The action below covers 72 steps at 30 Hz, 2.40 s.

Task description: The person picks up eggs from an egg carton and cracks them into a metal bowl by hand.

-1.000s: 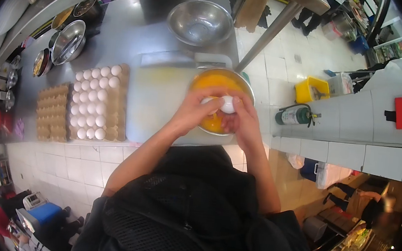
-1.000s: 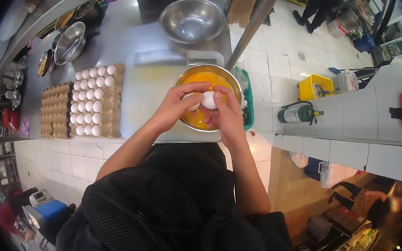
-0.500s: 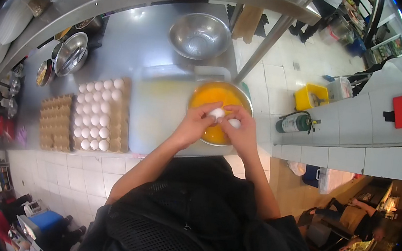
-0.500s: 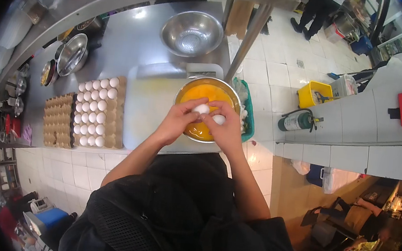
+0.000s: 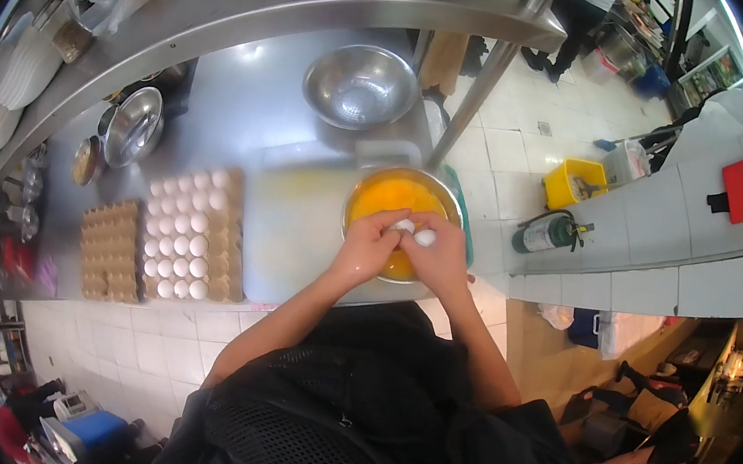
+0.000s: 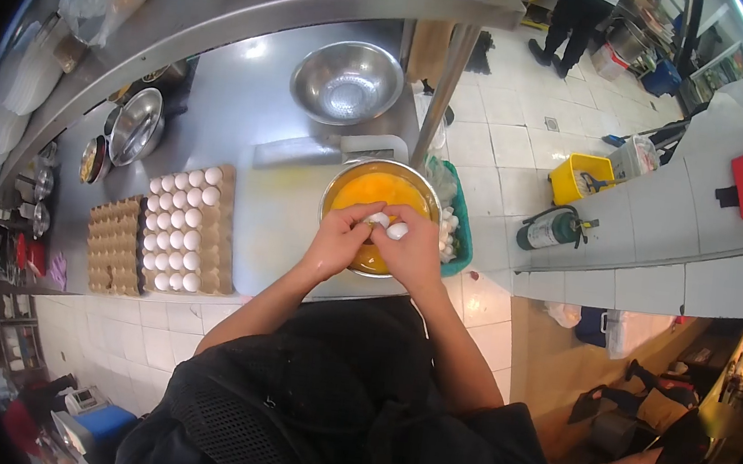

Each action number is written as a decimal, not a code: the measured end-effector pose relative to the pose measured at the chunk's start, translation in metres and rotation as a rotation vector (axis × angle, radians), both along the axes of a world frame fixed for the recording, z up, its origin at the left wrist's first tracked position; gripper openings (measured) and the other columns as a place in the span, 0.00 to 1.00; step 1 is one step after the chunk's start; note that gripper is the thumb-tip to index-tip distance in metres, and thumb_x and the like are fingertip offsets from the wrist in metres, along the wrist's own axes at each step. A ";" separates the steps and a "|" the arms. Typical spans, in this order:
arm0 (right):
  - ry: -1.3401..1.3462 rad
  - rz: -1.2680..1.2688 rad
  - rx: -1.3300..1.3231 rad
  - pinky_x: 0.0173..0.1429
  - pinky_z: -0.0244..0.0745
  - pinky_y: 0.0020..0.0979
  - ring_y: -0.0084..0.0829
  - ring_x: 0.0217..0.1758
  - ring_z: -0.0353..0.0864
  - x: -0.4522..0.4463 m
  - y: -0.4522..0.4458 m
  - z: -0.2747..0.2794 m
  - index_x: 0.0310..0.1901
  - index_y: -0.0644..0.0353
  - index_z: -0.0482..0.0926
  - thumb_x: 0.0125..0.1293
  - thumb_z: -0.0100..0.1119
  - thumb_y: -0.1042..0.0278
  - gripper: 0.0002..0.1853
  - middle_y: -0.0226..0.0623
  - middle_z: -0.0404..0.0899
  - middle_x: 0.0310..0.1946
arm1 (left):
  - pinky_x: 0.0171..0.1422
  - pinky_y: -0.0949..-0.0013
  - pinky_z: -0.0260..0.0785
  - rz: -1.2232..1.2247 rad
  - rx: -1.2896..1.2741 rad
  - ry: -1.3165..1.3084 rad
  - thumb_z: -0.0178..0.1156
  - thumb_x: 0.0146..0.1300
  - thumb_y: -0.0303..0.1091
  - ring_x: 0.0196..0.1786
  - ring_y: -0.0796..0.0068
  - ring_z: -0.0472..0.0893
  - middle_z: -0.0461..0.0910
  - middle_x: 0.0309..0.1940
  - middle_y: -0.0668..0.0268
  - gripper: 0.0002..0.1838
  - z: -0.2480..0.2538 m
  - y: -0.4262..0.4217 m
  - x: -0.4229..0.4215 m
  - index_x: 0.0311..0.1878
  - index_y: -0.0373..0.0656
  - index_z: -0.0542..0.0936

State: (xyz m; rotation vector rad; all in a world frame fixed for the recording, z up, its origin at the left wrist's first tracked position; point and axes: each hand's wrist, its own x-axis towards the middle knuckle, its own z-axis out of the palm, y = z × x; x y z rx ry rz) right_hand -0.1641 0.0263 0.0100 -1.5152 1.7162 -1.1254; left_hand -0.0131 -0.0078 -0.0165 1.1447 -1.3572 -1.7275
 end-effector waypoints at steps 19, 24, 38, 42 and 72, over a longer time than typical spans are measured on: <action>-0.090 -0.070 -0.064 0.46 0.79 0.28 0.28 0.37 0.86 -0.002 -0.007 0.000 0.47 0.64 0.87 0.57 0.68 0.72 0.15 0.39 0.86 0.33 | 0.72 0.62 0.68 -0.247 -0.433 -0.247 0.51 0.63 0.18 0.67 0.54 0.79 0.79 0.65 0.50 0.27 0.049 -0.023 0.019 0.67 0.37 0.78; 0.013 0.003 -0.389 0.43 0.80 0.29 0.34 0.37 0.86 -0.017 -0.009 0.019 0.45 0.64 0.87 0.55 0.65 0.78 0.14 0.41 0.85 0.34 | 0.72 0.61 0.69 -0.354 -0.635 -0.197 0.50 0.61 0.15 0.73 0.53 0.75 0.74 0.71 0.50 0.33 0.075 -0.029 0.029 0.71 0.41 0.75; -0.487 -0.123 0.010 0.47 0.79 0.29 0.32 0.40 0.84 -0.007 0.004 -0.015 0.49 0.68 0.82 0.62 0.64 0.80 0.12 0.36 0.85 0.35 | 0.80 0.58 0.60 -0.402 -0.856 -0.219 0.52 0.70 0.25 0.77 0.49 0.68 0.69 0.74 0.48 0.31 0.065 -0.027 0.032 0.77 0.42 0.66; -0.995 -0.100 0.116 0.45 0.78 0.24 0.30 0.43 0.84 0.003 0.001 -0.022 0.51 0.66 0.79 0.64 0.63 0.81 0.13 0.36 0.84 0.41 | 0.75 0.53 0.65 -0.426 -0.686 -0.434 0.56 0.72 0.34 0.71 0.44 0.72 0.69 0.73 0.47 0.33 0.098 -0.025 0.025 0.79 0.43 0.62; 0.006 -0.372 0.320 0.20 0.67 0.26 0.23 0.18 0.76 -0.162 -0.032 -0.160 0.47 0.65 0.86 0.64 0.69 0.65 0.14 0.32 0.79 0.22 | 0.53 0.45 0.74 0.712 -0.347 -1.310 0.69 0.58 0.46 0.52 0.47 0.80 0.81 0.46 0.52 0.25 -0.051 -0.054 0.243 0.52 0.40 0.78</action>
